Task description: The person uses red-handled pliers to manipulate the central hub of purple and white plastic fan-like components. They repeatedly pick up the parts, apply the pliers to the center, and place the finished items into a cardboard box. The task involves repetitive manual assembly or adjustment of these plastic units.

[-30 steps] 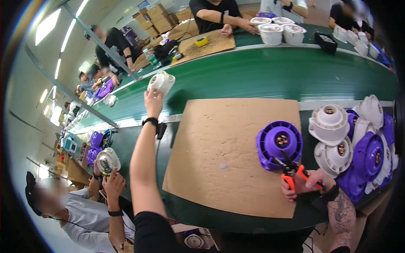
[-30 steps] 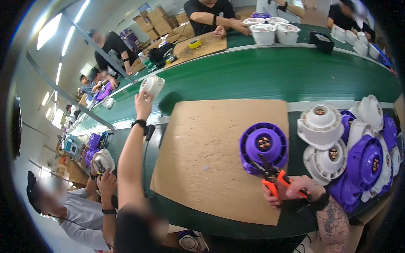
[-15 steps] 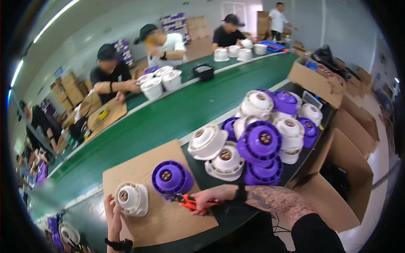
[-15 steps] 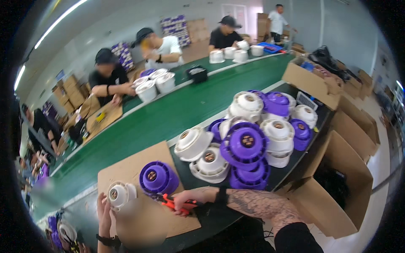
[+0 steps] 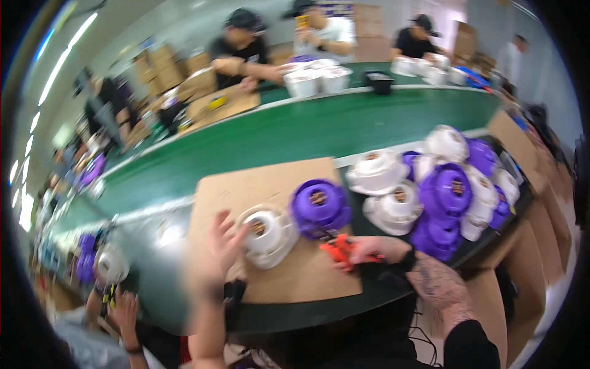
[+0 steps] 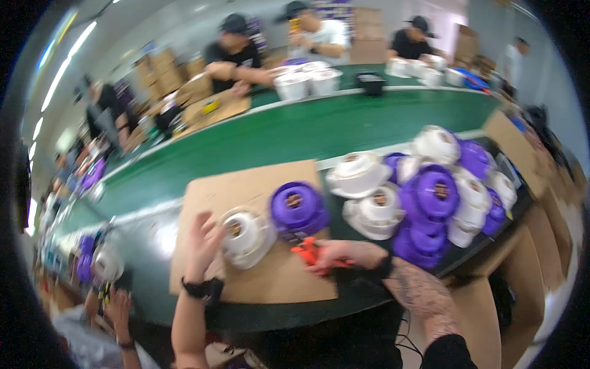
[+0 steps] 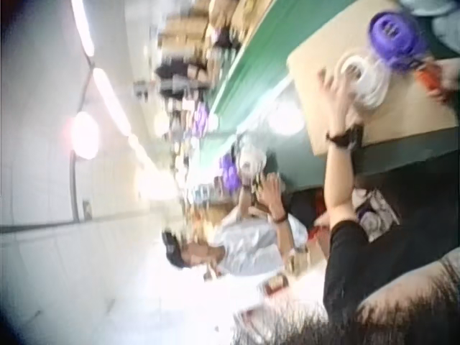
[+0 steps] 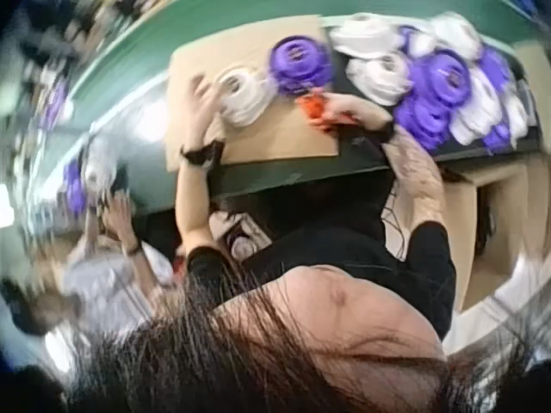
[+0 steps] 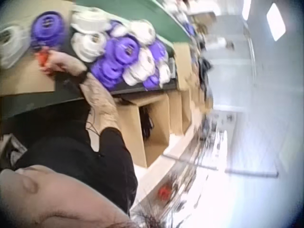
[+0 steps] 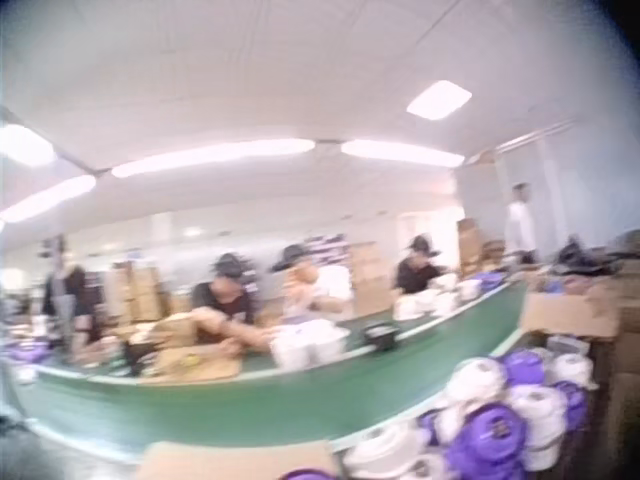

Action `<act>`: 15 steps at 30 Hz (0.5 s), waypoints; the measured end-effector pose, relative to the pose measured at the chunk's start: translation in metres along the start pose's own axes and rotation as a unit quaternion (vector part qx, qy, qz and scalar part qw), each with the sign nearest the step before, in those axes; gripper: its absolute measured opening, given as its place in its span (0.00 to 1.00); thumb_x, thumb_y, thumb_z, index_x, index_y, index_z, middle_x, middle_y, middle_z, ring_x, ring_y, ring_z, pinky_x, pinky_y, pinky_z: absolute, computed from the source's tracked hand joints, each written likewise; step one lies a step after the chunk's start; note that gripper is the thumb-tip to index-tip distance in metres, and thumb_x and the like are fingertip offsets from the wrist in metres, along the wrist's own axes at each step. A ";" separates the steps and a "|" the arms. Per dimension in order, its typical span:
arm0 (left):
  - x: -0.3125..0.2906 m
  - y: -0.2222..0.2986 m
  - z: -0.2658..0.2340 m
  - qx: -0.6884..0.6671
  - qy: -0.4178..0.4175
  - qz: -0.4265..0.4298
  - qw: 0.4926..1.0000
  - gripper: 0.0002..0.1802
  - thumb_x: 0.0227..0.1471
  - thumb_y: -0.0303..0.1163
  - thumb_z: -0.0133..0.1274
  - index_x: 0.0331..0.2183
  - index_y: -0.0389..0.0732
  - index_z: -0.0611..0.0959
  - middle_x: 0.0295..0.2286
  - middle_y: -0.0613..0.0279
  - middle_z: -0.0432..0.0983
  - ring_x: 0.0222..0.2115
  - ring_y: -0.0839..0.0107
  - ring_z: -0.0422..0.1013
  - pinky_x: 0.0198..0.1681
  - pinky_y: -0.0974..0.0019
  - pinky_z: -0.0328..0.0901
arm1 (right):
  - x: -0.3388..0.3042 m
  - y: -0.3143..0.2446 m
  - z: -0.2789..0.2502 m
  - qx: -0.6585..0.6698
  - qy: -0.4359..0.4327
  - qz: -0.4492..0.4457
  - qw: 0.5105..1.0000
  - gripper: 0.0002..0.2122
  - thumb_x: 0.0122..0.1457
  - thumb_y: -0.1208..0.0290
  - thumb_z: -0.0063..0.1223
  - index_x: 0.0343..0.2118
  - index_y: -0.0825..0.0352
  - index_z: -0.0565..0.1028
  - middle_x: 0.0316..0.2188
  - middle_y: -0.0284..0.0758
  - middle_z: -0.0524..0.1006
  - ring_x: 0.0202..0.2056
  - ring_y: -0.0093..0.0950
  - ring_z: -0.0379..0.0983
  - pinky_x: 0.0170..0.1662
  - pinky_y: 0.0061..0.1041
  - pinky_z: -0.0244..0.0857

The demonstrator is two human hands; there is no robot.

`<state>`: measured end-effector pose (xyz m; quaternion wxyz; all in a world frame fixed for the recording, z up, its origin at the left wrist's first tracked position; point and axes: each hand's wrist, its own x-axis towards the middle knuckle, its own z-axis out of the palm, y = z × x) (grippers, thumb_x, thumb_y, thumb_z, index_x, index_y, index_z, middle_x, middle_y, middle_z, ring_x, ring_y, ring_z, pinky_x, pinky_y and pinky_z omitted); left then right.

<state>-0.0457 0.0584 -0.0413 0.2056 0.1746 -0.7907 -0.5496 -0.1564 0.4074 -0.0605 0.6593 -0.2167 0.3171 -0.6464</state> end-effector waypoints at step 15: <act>-0.020 -0.002 -0.013 0.144 -0.111 0.075 0.981 0.54 0.37 0.56 0.72 0.58 0.30 0.73 0.56 0.32 0.67 0.57 0.42 0.67 0.60 0.50 0.63 | 0.075 -0.107 0.138 -0.928 0.126 -0.024 0.350 0.30 0.34 0.55 0.68 0.40 0.71 0.73 0.34 0.42 0.72 0.40 0.40 0.69 0.47 0.37 0.60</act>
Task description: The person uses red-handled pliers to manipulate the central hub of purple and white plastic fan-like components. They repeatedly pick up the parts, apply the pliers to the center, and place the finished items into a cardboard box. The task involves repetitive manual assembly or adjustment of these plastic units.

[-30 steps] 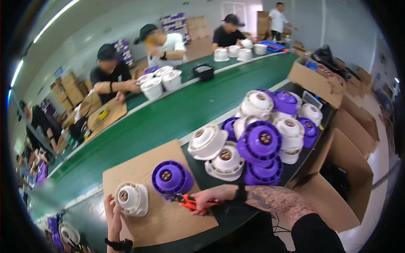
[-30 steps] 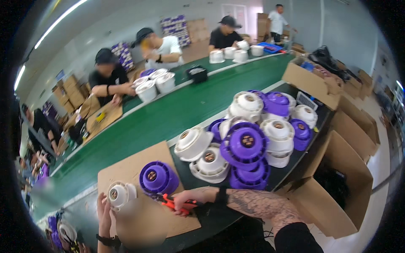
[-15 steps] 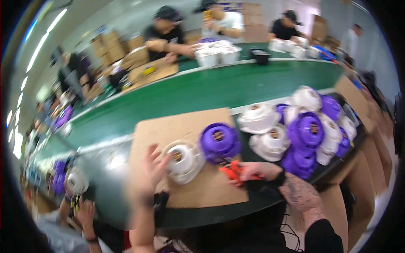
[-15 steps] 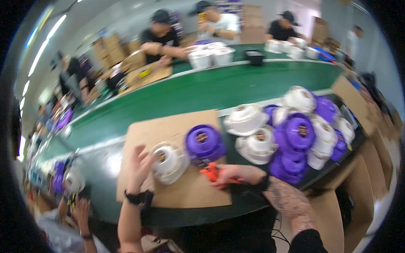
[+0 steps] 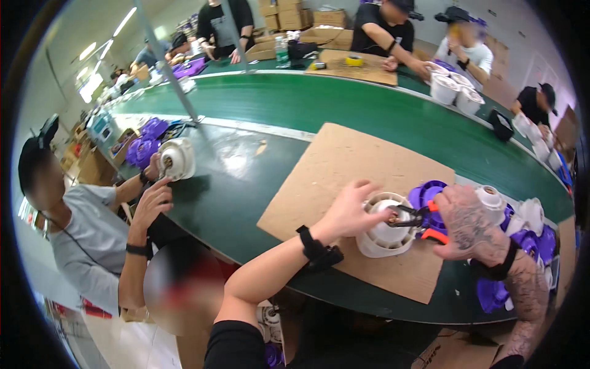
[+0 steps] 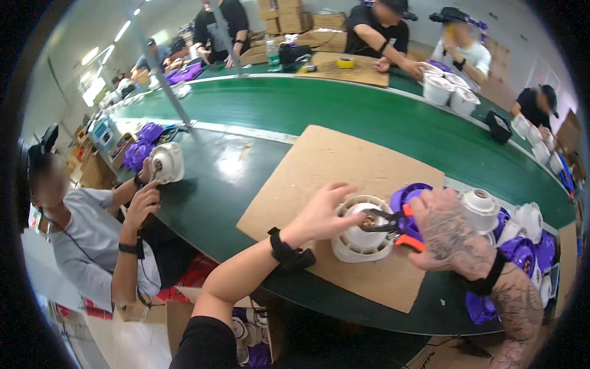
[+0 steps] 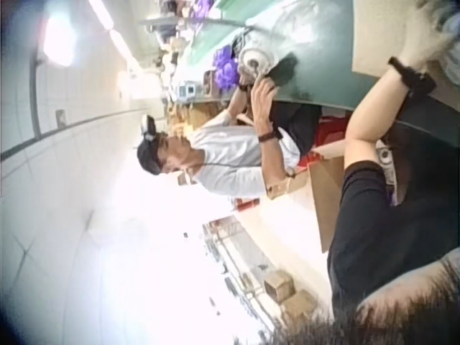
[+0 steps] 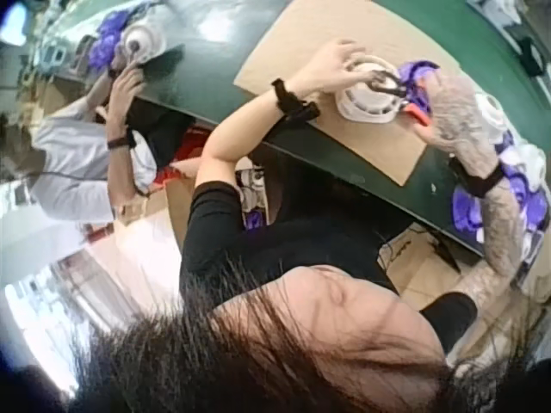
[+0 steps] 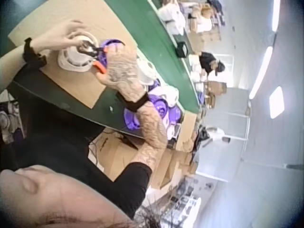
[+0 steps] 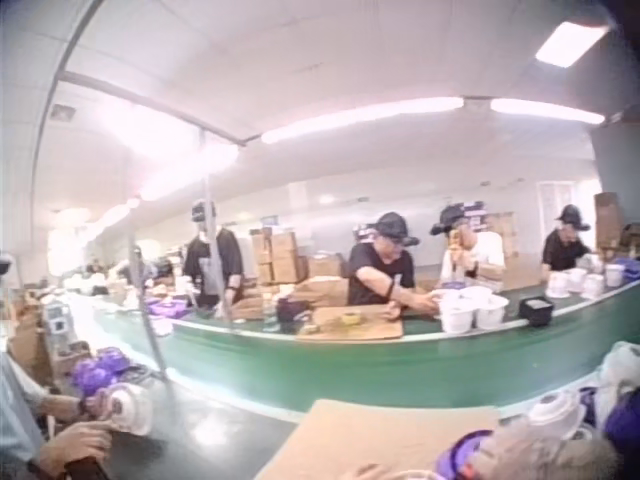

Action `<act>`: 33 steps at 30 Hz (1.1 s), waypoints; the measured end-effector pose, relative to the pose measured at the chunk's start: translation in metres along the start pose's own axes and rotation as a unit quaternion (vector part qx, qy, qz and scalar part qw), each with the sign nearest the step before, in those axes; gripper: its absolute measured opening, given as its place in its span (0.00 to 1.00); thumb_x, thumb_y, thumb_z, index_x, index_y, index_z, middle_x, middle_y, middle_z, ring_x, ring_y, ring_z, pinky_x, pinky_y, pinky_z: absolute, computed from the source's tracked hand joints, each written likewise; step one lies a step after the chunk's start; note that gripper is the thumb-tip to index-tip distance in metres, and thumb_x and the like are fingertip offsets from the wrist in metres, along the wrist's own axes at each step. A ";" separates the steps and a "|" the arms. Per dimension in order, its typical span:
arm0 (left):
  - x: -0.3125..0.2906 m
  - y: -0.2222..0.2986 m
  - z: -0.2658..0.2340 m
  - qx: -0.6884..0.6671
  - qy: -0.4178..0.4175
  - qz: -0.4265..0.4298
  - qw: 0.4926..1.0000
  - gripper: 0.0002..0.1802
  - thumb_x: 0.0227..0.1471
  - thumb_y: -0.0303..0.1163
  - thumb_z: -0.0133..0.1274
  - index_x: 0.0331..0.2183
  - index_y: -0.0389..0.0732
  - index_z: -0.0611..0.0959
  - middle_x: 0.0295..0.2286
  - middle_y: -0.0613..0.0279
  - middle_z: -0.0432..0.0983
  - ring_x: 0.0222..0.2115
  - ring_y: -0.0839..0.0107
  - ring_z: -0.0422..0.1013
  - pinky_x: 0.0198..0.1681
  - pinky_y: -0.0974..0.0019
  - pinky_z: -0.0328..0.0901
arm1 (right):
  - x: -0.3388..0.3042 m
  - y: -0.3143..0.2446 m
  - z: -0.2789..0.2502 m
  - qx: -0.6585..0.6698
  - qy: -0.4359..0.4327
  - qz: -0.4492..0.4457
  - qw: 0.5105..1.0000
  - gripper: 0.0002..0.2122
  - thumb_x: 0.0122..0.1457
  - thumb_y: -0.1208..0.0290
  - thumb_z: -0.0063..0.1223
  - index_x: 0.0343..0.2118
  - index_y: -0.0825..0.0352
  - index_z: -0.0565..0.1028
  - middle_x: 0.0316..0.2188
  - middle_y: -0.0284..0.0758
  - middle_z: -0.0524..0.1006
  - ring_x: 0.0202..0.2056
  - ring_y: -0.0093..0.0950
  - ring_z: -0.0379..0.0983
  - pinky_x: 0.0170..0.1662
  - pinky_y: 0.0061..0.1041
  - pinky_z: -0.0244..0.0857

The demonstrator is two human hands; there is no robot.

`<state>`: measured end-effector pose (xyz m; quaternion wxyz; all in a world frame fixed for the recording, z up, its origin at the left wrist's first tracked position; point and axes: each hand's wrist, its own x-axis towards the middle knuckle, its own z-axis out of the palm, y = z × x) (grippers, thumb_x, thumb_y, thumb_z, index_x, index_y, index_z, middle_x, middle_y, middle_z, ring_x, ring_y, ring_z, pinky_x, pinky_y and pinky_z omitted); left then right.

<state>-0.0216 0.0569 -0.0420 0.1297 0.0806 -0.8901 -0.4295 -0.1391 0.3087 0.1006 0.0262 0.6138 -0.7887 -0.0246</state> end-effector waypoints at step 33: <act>-0.009 0.047 -0.008 0.101 0.050 0.215 0.970 0.62 0.28 0.36 0.74 0.65 0.41 0.63 0.57 0.45 0.62 0.56 0.42 0.60 0.60 0.47 0.62 | 0.035 -0.032 -0.045 -0.306 -0.091 -0.046 0.947 0.33 0.26 0.60 0.72 0.40 0.67 0.73 0.39 0.36 0.72 0.46 0.32 0.67 0.54 0.32 0.56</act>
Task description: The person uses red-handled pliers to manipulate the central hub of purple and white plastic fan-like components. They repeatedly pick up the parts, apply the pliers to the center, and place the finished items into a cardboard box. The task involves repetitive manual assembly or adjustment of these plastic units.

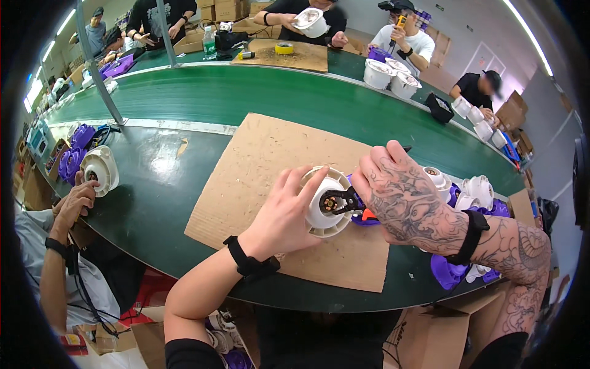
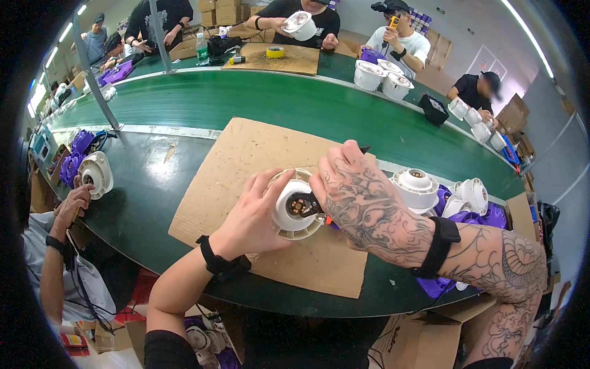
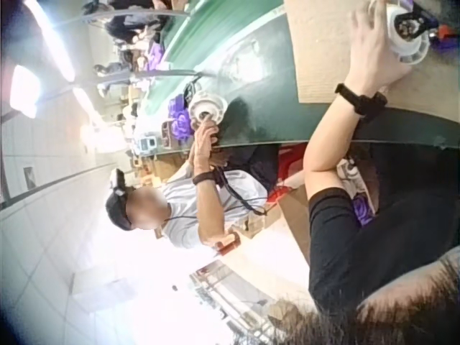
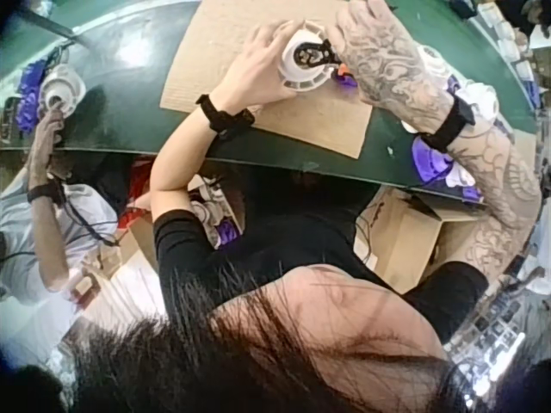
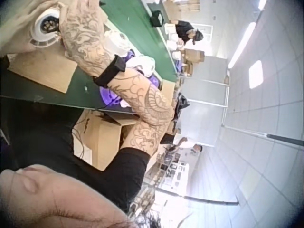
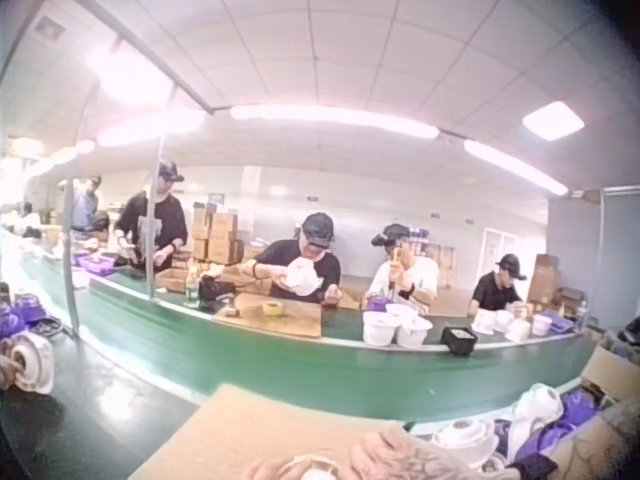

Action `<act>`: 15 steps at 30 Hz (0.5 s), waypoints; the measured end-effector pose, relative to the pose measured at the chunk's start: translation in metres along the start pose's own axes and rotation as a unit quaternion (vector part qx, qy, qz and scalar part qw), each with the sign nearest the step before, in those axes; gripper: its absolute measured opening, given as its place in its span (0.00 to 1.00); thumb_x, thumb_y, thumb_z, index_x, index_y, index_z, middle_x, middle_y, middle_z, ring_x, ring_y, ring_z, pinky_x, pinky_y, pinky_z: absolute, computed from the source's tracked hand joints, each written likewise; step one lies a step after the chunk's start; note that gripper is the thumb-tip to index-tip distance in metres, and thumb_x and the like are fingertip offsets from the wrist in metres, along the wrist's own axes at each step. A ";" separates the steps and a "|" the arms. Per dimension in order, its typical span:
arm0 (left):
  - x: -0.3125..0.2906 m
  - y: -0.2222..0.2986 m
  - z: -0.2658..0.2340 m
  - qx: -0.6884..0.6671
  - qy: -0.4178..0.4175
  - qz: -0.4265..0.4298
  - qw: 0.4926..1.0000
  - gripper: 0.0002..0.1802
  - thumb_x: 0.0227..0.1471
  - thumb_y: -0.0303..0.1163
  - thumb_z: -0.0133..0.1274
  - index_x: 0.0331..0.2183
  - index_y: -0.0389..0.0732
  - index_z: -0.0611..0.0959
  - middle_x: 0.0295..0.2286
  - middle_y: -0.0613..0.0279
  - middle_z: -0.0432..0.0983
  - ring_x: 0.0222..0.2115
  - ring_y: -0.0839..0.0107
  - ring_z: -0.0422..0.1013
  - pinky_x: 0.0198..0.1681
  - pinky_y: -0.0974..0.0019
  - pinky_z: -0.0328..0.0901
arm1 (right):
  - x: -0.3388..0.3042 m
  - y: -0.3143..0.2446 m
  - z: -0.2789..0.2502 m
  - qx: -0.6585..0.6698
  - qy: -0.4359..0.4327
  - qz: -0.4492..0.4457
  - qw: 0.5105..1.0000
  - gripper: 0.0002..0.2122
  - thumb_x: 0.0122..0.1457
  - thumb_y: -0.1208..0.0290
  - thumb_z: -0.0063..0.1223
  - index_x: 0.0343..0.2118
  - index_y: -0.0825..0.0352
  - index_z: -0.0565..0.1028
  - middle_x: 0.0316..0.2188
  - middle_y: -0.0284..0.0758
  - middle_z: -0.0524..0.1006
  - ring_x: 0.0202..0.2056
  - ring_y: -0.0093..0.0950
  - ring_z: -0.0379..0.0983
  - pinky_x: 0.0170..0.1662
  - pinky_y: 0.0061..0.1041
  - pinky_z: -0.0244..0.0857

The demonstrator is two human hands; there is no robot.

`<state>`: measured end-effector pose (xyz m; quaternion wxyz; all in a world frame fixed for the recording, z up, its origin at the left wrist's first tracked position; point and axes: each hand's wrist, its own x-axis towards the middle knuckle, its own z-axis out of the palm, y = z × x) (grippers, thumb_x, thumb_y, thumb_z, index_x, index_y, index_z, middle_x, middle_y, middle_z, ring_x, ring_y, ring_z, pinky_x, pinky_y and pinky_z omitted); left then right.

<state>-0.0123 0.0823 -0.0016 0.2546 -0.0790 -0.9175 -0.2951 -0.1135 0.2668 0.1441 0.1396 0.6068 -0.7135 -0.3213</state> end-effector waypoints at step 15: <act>0.000 0.002 0.000 -0.001 0.002 -0.002 1.000 0.64 0.25 0.35 0.75 0.65 0.41 0.62 0.59 0.45 0.60 0.60 0.41 0.57 0.63 0.45 0.60 | 0.001 -0.011 -0.010 -0.047 -0.023 0.009 0.999 0.34 0.28 0.60 0.71 0.43 0.69 0.73 0.37 0.35 0.71 0.46 0.32 0.67 0.53 0.32 0.55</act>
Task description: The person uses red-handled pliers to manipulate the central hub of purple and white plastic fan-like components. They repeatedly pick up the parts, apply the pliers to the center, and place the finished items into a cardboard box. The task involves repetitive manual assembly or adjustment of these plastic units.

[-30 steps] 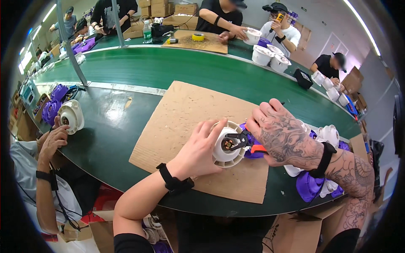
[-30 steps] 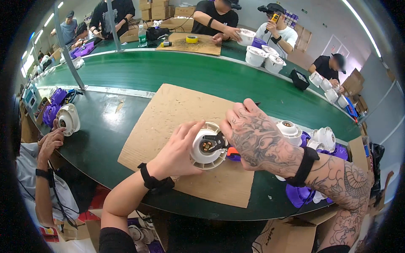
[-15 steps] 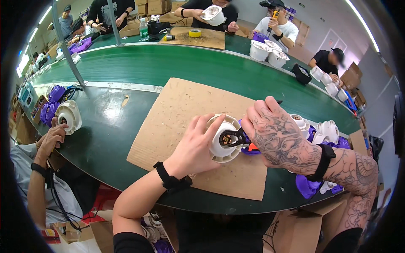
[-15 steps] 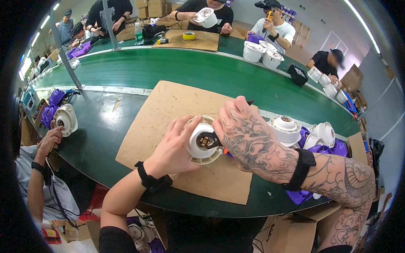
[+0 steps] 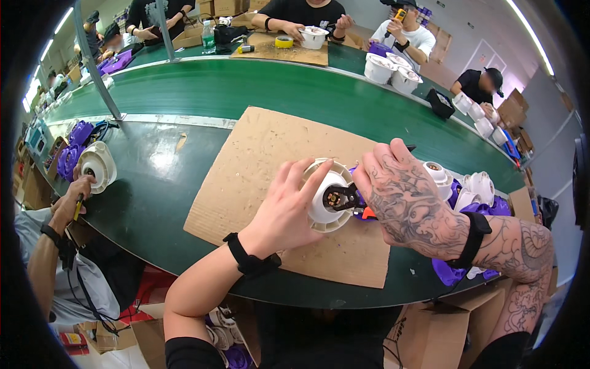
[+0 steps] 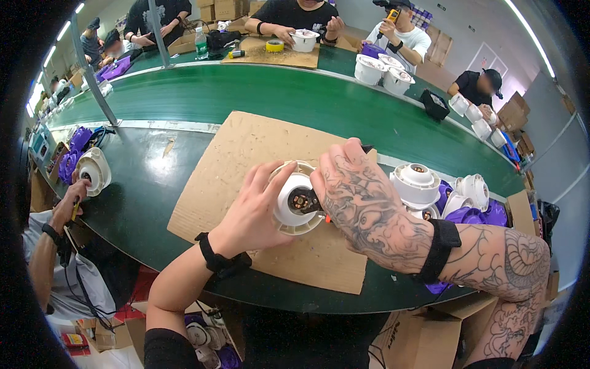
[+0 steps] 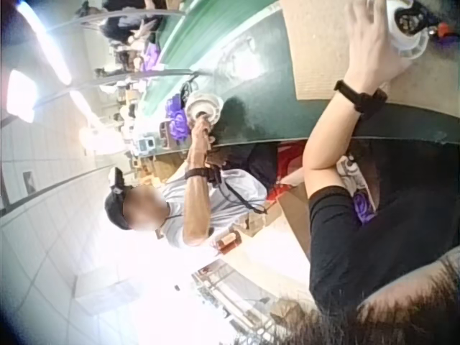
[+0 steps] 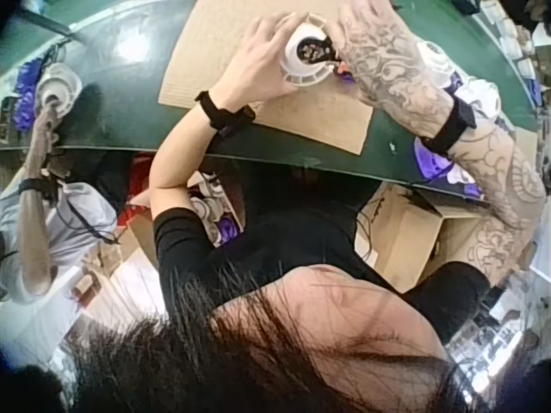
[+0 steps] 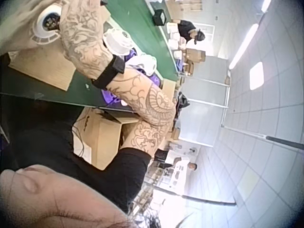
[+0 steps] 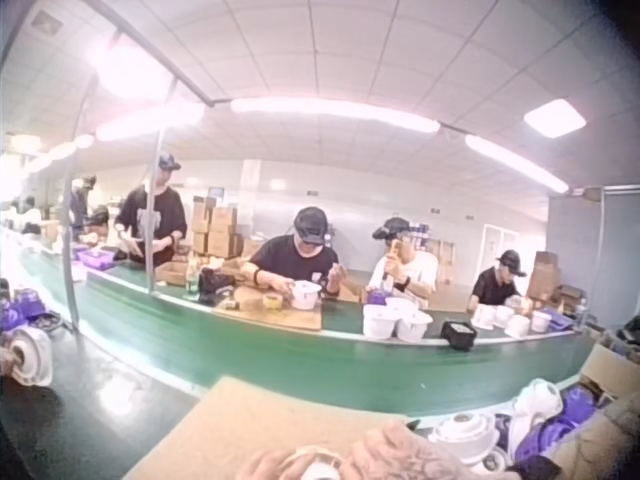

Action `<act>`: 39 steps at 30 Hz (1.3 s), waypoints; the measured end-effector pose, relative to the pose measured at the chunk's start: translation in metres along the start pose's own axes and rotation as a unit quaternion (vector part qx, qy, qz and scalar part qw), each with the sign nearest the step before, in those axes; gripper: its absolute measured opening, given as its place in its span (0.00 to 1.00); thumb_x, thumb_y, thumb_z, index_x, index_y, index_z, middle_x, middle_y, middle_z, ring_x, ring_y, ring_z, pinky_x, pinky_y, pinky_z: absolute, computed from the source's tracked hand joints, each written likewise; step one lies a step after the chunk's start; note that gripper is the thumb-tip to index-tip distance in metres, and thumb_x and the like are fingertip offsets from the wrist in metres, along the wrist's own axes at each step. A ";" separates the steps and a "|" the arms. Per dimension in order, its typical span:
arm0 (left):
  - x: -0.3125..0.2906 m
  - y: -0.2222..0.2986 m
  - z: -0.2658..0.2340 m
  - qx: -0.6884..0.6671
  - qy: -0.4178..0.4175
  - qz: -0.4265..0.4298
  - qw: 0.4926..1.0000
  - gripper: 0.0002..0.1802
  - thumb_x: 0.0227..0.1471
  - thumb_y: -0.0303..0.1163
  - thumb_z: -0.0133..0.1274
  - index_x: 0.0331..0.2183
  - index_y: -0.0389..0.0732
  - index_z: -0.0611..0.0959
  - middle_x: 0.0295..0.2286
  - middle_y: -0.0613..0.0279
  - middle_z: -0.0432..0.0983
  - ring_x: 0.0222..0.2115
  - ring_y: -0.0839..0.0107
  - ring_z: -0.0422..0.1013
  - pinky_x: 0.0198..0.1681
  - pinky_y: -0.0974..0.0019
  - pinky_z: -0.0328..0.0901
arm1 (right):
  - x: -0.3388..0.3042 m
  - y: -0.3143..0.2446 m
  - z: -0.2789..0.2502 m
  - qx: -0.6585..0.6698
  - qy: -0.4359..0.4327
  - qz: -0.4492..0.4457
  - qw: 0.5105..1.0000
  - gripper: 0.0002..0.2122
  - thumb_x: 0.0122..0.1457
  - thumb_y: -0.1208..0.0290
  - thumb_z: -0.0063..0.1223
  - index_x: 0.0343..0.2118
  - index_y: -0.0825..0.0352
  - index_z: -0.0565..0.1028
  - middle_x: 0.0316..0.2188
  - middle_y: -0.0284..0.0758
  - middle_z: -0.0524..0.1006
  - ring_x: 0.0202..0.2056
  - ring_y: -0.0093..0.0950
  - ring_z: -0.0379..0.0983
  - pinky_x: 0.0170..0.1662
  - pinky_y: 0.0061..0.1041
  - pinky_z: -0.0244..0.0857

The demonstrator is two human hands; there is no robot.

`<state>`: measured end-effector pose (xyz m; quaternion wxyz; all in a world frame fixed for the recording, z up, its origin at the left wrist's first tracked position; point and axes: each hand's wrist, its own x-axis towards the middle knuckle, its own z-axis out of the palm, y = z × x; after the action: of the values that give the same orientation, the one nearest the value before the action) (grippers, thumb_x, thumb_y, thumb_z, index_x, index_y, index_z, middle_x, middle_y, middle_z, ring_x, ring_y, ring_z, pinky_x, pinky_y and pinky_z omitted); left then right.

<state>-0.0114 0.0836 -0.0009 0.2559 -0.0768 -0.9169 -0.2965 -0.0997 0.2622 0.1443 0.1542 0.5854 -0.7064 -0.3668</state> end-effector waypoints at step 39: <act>0.006 0.000 0.006 0.127 0.147 0.025 0.981 0.53 0.29 0.30 0.72 0.61 0.47 0.71 0.58 0.47 0.62 0.60 0.38 0.55 0.61 0.39 0.57 | 0.010 0.016 0.040 0.550 -0.176 0.171 0.799 0.19 0.42 0.59 0.62 0.29 0.74 0.77 0.24 0.44 0.76 0.28 0.38 0.74 0.32 0.33 0.63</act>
<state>-0.0189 0.0869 -0.0016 0.4032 -0.0216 -0.8971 -0.1794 -0.1396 0.2676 0.1254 -0.2602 0.3672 -0.8928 0.0190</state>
